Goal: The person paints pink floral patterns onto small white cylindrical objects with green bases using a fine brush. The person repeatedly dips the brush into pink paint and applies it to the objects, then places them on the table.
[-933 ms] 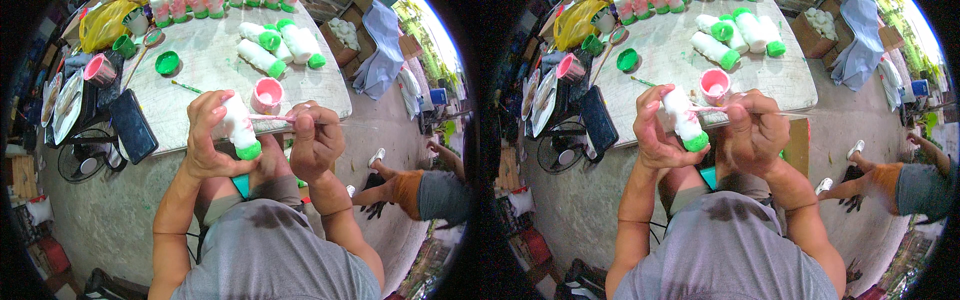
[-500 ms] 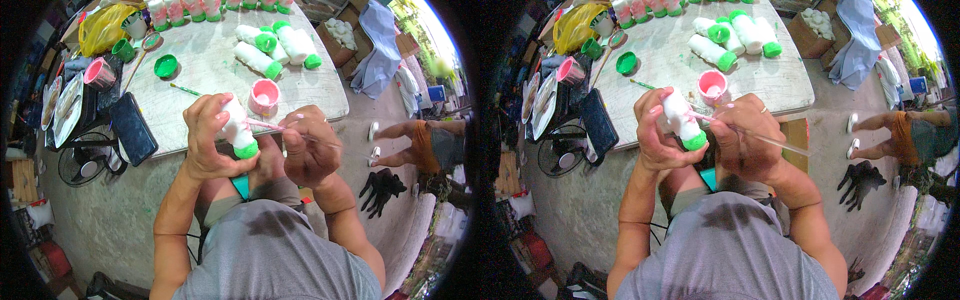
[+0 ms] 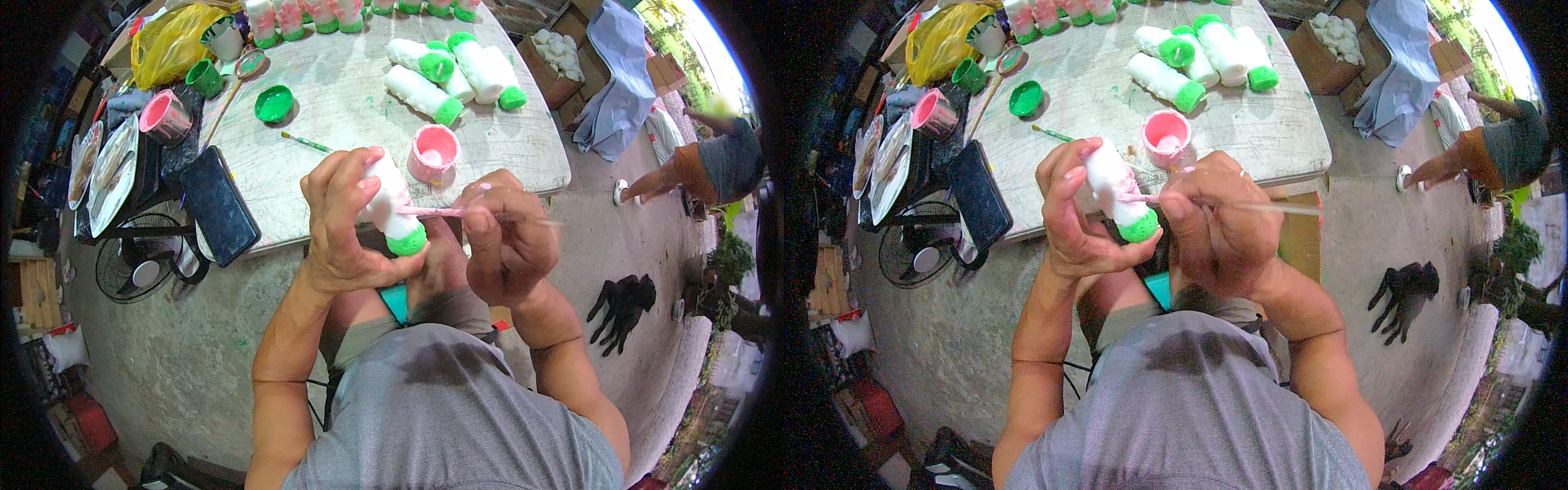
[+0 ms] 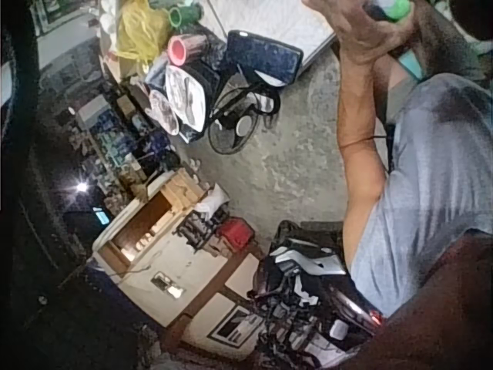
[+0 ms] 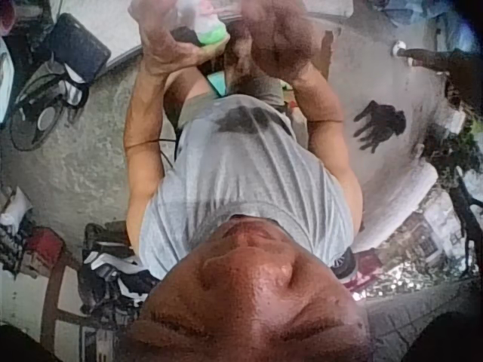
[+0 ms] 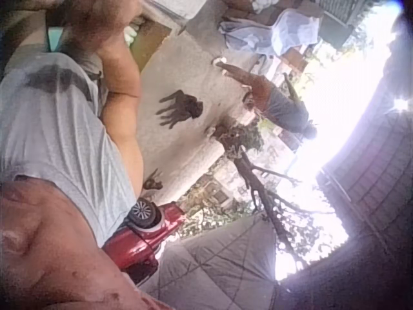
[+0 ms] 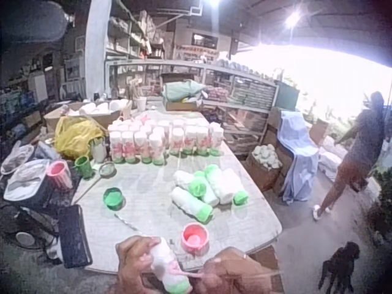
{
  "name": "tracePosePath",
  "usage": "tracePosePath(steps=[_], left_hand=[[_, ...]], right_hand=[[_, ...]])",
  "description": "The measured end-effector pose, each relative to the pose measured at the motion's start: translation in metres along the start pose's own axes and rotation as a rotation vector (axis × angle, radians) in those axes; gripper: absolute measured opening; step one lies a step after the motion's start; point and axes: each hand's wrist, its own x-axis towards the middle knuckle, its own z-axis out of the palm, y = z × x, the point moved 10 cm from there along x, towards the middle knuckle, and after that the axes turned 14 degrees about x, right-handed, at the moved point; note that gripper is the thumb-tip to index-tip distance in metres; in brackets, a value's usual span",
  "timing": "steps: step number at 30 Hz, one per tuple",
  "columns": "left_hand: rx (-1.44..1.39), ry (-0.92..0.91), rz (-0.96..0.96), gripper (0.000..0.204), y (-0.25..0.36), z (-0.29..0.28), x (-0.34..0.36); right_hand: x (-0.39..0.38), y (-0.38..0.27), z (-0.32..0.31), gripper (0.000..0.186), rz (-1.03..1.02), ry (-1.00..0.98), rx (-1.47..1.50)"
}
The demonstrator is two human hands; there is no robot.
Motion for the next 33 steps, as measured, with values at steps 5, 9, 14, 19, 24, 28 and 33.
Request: tracePosePath(steps=[5, 9, 14, 19, 24, 28, 33], left_hand=[[-0.041, -0.04, -0.101, 0.12, -0.004, 0.001, 0.0], [-0.064, -0.018, -0.244, 0.125, -0.009, 0.0, -0.007], [-0.06, -0.01, -0.239, 0.125, -0.005, -0.002, -0.003], [-0.075, -0.007, -0.24, 0.124, -0.004, -0.002, -0.002], [-0.072, -0.008, -0.241, 0.125, -0.006, -0.002, -0.003], [-0.076, -0.004, -0.234, 0.125, -0.004, -0.002, -0.002], [-0.087, 0.013, -0.24, 0.123, -0.004, 0.002, -0.002]], right_hand=[[-0.008, 0.017, -0.015, 0.01, 0.094, 0.142, 0.099], [-0.027, 0.04, -0.022, 0.012, 0.321, 0.341, 0.414], [-0.029, 0.045, -0.012, 0.013, 0.386, 0.38, 0.528], [-0.029, 0.048, -0.008, 0.013, 0.325, 0.372, 0.47], [-0.027, 0.042, -0.012, 0.01, 0.272, 0.333, 0.418], [-0.024, 0.037, -0.007, 0.01, 0.233, 0.276, 0.368], [-0.023, 0.039, -0.015, 0.009, 0.24, 0.343, 0.354]])
